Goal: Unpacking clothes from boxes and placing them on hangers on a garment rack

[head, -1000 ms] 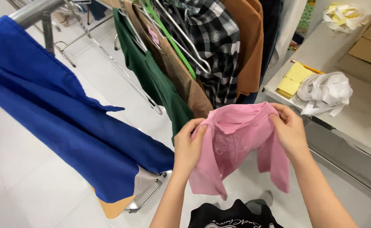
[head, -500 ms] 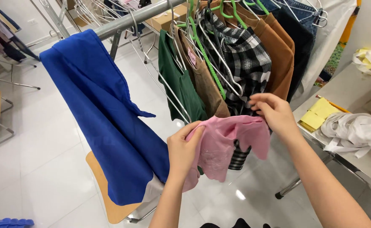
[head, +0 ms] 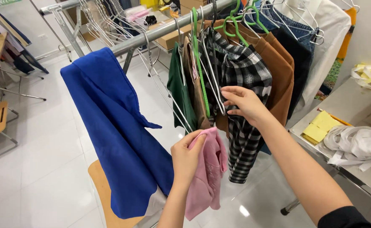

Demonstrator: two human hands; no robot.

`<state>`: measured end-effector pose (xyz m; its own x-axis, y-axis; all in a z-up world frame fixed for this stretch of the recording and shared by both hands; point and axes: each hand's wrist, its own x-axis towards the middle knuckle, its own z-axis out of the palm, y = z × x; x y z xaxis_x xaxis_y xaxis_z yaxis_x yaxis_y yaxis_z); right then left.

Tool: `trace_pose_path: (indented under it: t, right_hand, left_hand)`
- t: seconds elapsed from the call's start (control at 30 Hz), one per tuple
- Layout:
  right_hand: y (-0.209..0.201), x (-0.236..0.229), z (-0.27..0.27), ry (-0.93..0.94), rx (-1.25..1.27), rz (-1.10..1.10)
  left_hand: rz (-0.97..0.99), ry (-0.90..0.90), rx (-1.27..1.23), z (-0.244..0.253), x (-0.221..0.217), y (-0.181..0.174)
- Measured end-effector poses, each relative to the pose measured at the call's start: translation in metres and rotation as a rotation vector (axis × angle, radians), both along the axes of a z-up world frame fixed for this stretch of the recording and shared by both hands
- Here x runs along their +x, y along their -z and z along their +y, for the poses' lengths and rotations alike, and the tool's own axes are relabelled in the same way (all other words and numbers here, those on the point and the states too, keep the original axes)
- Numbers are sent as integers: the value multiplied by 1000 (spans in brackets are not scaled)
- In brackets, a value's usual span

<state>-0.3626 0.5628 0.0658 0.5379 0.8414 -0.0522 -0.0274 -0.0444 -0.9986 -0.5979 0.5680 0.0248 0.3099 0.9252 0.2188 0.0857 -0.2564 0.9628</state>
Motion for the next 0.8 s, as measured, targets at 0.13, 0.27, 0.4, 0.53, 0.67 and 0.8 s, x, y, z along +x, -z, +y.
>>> trace_pose_path:
  t: [0.13, 0.27, 0.4, 0.53, 0.67, 0.8]
  right_hand:
    - [-16, -19, 6, 18, -2, 19]
    - [-32, -35, 6, 100, -182, -299]
    - [-4, -14, 19, 149, -176, -584]
    - [18, 8, 28, 144, -213, -679]
    - [27, 11, 29, 222, -100, -712]
    - [39, 18, 33, 318, 170, -789]
  left_hand:
    - [-11, 6, -1, -3, 1, -10]
    - [17, 48, -162, -7, 1, -26]
    - [12, 54, -168, -8, 1, -28]
    - [-4, 50, -160, -7, 3, -20]
    - [28, 44, -146, -7, 3, -17]
    - [56, 65, -162, -13, 0, -29]
